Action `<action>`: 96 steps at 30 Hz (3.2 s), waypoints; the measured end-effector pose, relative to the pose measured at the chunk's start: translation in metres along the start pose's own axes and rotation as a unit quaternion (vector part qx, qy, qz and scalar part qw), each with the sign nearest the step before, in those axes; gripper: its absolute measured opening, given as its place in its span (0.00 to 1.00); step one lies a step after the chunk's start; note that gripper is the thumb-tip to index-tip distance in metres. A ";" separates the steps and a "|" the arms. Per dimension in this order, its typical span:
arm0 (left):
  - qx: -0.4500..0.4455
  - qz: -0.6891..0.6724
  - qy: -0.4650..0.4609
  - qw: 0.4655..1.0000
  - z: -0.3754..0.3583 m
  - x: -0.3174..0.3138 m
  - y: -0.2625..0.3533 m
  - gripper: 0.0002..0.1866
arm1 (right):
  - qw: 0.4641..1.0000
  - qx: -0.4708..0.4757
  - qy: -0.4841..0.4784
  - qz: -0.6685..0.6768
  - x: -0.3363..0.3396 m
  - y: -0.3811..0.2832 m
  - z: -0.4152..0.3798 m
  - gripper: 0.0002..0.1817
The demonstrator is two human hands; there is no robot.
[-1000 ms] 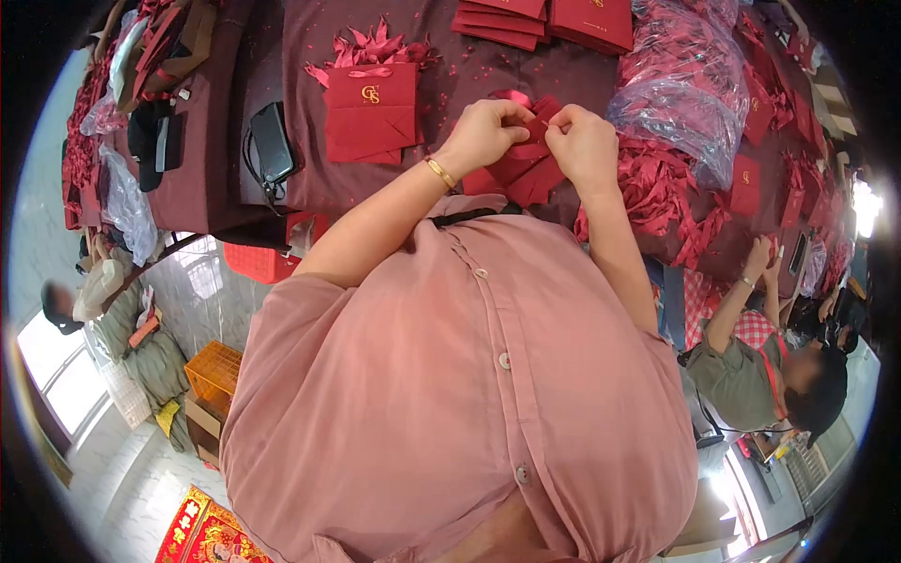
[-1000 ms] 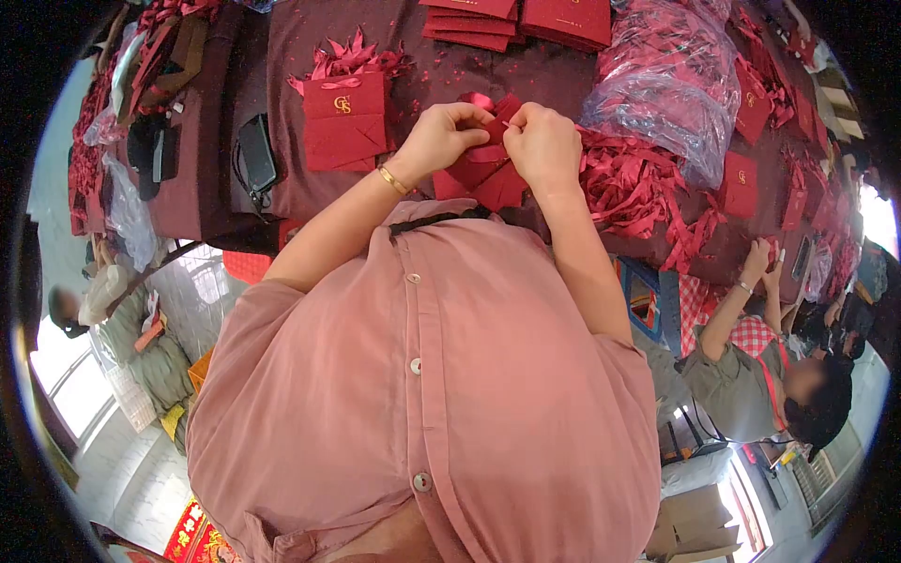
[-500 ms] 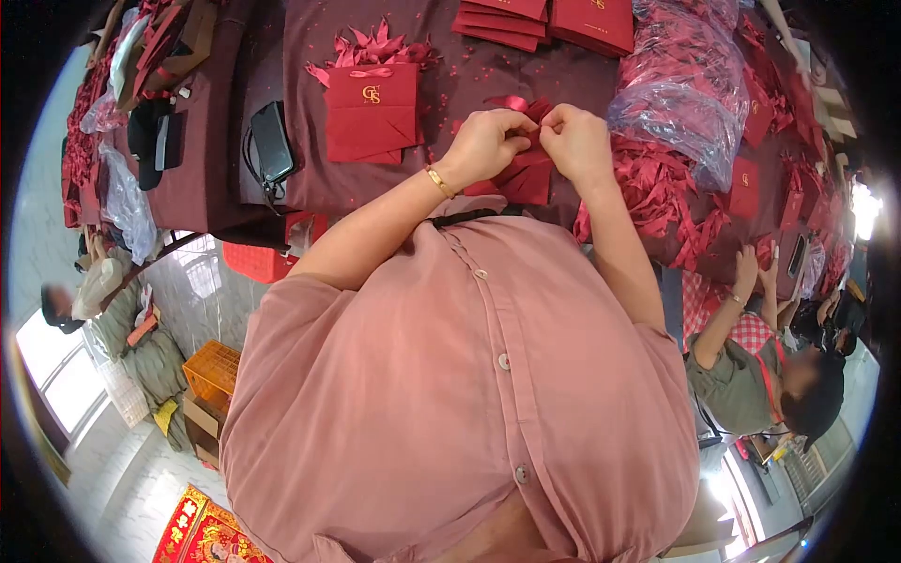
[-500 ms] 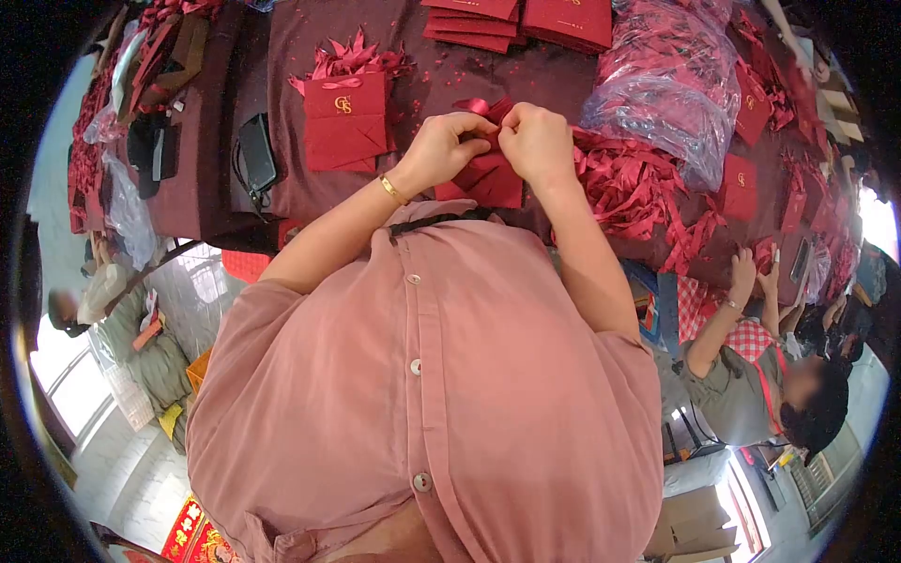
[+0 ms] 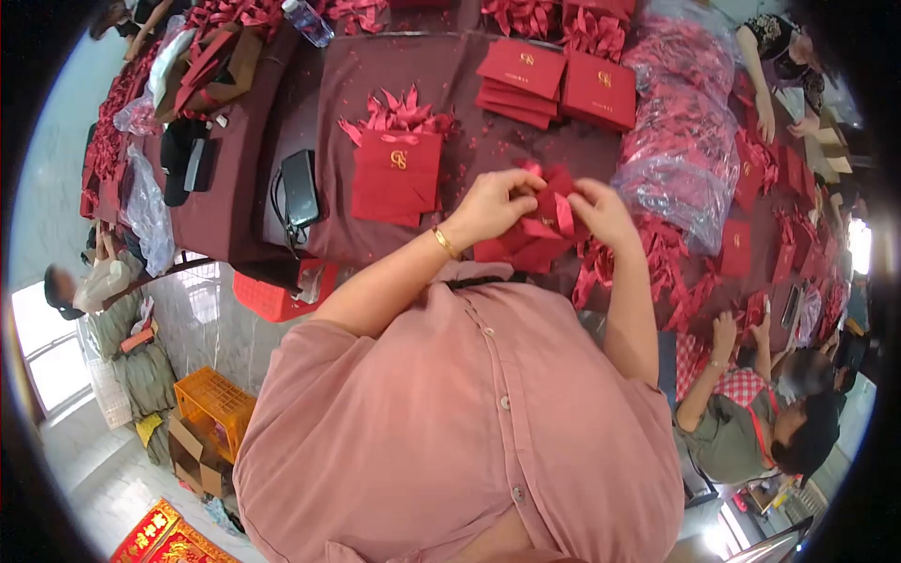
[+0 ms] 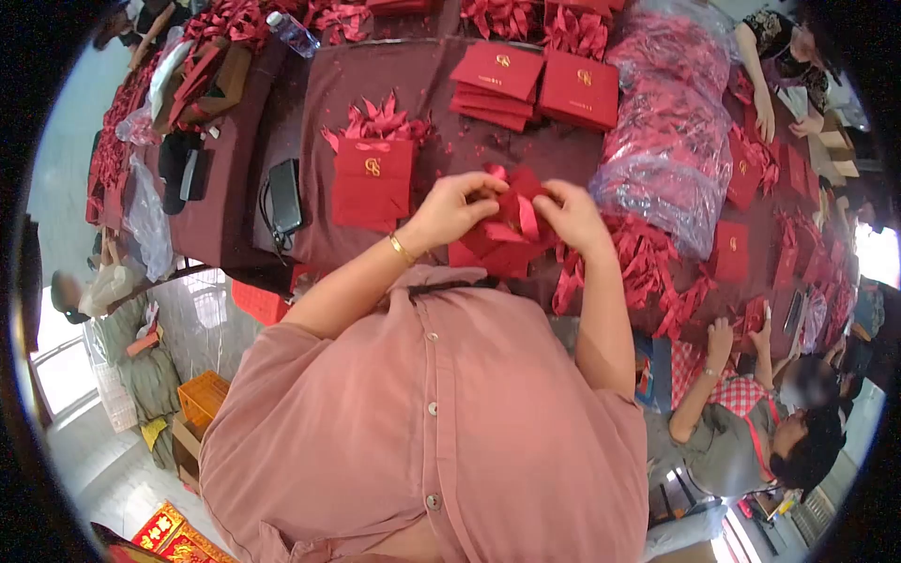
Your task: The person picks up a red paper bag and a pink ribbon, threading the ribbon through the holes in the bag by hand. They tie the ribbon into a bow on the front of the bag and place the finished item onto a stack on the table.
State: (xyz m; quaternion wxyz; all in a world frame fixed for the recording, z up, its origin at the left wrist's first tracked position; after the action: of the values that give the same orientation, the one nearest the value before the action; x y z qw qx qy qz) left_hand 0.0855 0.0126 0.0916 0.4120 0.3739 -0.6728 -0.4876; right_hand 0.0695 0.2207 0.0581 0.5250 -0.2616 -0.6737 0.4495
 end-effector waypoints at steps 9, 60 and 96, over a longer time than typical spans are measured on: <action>-0.113 0.126 -0.038 0.985 0.004 0.003 -0.001 0.11 | 0.988 -0.095 -0.058 0.111 -0.022 -0.003 -0.007 0.03; -0.066 0.183 0.007 0.981 0.008 0.001 -0.025 0.15 | 0.994 -0.086 -0.009 0.071 -0.018 -0.007 -0.023 0.05; -0.092 0.405 0.365 0.833 -0.049 0.147 -0.033 0.29 | 0.977 -0.147 0.098 -0.118 -0.019 0.066 -0.045 0.07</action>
State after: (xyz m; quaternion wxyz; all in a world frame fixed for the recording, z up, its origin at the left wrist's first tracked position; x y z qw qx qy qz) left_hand 0.0780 -0.1454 0.0962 0.8207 0.1794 -0.5167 -0.1652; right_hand 0.1098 0.2502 -0.0074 0.5938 -0.2976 -0.7035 0.2530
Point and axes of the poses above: each hand's wrist, its own z-axis towards the middle knuckle, its own x-axis out of the back of the hand, y = z × x, the point moved 4 cm from there along z, towards the middle knuckle, and after that the axes turned 3 degrees about x, right-handed, at the moved point
